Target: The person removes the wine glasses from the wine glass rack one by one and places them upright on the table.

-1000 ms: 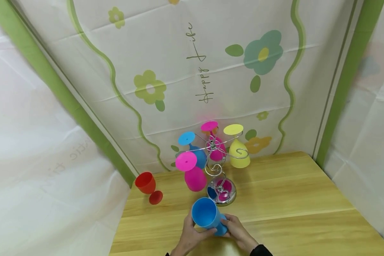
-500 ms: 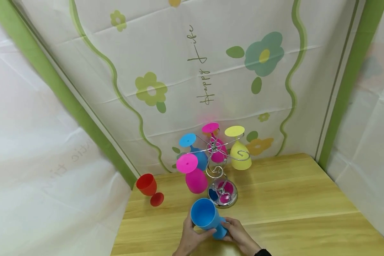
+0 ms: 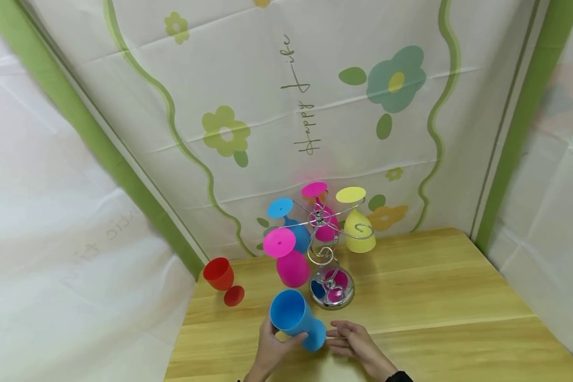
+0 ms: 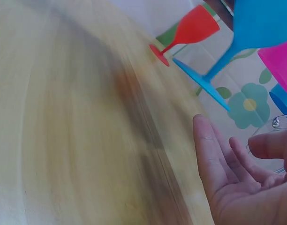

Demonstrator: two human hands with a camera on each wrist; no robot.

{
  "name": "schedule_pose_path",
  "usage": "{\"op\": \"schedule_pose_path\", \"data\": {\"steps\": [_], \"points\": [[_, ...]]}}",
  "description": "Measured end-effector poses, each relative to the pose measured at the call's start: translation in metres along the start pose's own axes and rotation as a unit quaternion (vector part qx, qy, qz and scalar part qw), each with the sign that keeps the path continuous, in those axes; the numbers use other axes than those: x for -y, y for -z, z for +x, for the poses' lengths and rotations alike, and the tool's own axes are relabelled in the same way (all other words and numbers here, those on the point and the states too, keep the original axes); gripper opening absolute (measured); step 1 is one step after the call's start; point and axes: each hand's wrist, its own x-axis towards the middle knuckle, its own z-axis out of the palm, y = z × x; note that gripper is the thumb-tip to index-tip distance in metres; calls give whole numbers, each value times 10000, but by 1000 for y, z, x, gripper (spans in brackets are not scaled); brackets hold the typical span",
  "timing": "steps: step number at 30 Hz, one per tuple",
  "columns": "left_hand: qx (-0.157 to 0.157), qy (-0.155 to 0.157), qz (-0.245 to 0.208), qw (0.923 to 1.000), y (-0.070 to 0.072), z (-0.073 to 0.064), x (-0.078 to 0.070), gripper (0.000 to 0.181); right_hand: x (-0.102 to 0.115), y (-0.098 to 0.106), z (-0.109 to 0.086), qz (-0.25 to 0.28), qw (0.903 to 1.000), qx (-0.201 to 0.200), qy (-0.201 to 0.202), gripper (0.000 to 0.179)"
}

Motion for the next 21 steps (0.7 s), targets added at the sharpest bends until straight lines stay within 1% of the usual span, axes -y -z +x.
{"op": "schedule_pose_path", "data": {"steps": [5,9,11,17,21], "points": [[-321,217,27,9992,15,3,3,75,4,2,-3,-161,9999,36,42,62],[-584,324,74,9977,29,5,6,75,6,5,-6,-154,9998,108,69,64],[-719,421,167,9964,38,6,7,74,6,7,-7,-153,9997,130,108,64],[-1129,835,472,9890,64,9,12,74,5,14,-9,-285,9995,28,117,63],[-1338,1044,645,9834,78,6,17,76,5,17,-13,-322,9994,-6,143,60]]}}
